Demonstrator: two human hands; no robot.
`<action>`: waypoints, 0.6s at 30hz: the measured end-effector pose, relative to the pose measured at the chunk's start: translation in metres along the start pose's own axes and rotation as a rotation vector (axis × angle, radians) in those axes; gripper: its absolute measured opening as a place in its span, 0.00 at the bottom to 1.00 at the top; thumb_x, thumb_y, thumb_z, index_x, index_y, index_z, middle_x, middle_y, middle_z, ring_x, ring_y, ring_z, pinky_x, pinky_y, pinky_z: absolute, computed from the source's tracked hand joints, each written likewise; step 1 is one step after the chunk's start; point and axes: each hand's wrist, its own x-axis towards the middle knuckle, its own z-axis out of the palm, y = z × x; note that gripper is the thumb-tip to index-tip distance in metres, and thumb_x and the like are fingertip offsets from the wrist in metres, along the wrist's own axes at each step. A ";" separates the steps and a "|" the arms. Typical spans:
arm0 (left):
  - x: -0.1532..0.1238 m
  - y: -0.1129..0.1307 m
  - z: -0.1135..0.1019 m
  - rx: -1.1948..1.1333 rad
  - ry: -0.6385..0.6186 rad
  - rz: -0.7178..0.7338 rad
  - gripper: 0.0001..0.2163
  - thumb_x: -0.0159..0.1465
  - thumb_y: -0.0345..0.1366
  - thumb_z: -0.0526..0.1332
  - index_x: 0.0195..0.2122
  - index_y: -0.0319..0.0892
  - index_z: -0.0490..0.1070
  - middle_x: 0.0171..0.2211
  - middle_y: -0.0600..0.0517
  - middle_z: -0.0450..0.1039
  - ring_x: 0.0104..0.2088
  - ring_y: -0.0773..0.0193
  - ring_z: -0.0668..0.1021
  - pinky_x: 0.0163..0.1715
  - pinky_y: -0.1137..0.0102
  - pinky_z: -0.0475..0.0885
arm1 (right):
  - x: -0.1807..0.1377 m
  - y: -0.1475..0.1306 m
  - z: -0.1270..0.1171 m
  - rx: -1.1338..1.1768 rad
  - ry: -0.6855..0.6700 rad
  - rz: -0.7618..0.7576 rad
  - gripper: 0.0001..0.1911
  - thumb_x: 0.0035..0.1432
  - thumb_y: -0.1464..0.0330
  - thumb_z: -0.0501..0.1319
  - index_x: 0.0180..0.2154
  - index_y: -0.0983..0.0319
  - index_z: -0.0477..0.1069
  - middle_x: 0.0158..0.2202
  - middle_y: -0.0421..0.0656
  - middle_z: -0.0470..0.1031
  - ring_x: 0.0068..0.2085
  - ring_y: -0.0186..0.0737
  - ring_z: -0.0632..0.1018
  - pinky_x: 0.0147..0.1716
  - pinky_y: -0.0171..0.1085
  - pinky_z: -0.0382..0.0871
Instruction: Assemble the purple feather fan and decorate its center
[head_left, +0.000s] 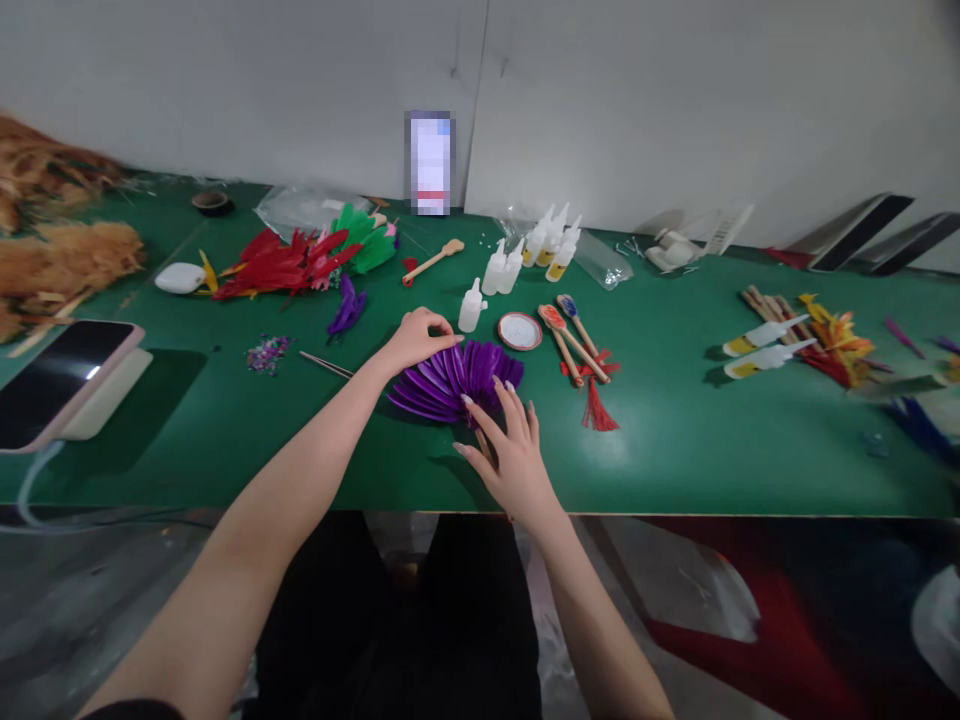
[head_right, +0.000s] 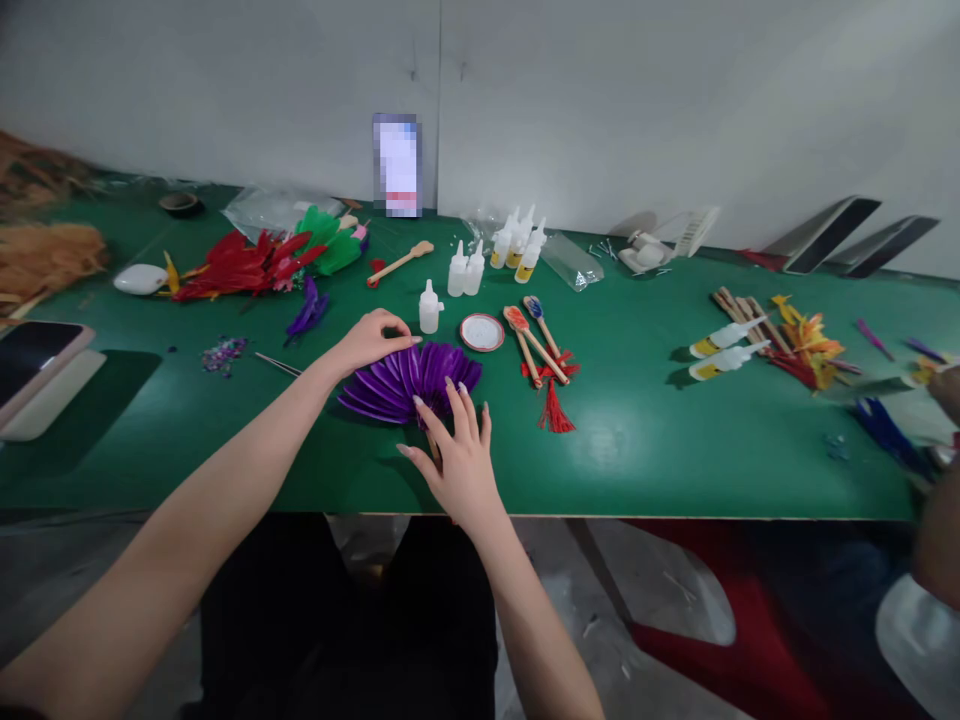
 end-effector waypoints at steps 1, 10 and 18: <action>0.000 0.000 0.000 0.000 0.002 -0.002 0.09 0.57 0.41 0.64 0.27 0.40 0.74 0.35 0.47 0.70 0.45 0.54 0.71 0.51 0.59 0.63 | 0.000 0.000 0.000 0.000 -0.002 0.000 0.27 0.64 0.55 0.50 0.63 0.53 0.55 0.68 0.48 0.44 0.69 0.51 0.45 0.63 0.59 0.45; 0.004 -0.015 -0.010 -0.088 0.196 -0.029 0.16 0.64 0.45 0.55 0.28 0.43 0.76 0.33 0.48 0.73 0.42 0.55 0.73 0.46 0.62 0.65 | -0.001 0.000 0.000 -0.007 0.011 -0.008 0.28 0.64 0.55 0.50 0.63 0.53 0.54 0.68 0.48 0.45 0.69 0.50 0.46 0.63 0.59 0.45; -0.006 -0.064 -0.067 0.224 0.594 -0.346 0.07 0.58 0.37 0.62 0.36 0.41 0.71 0.34 0.50 0.72 0.45 0.56 0.72 0.53 0.59 0.56 | -0.003 0.001 0.000 0.042 0.043 -0.002 0.31 0.65 0.57 0.50 0.65 0.53 0.46 0.68 0.49 0.47 0.68 0.50 0.48 0.63 0.59 0.46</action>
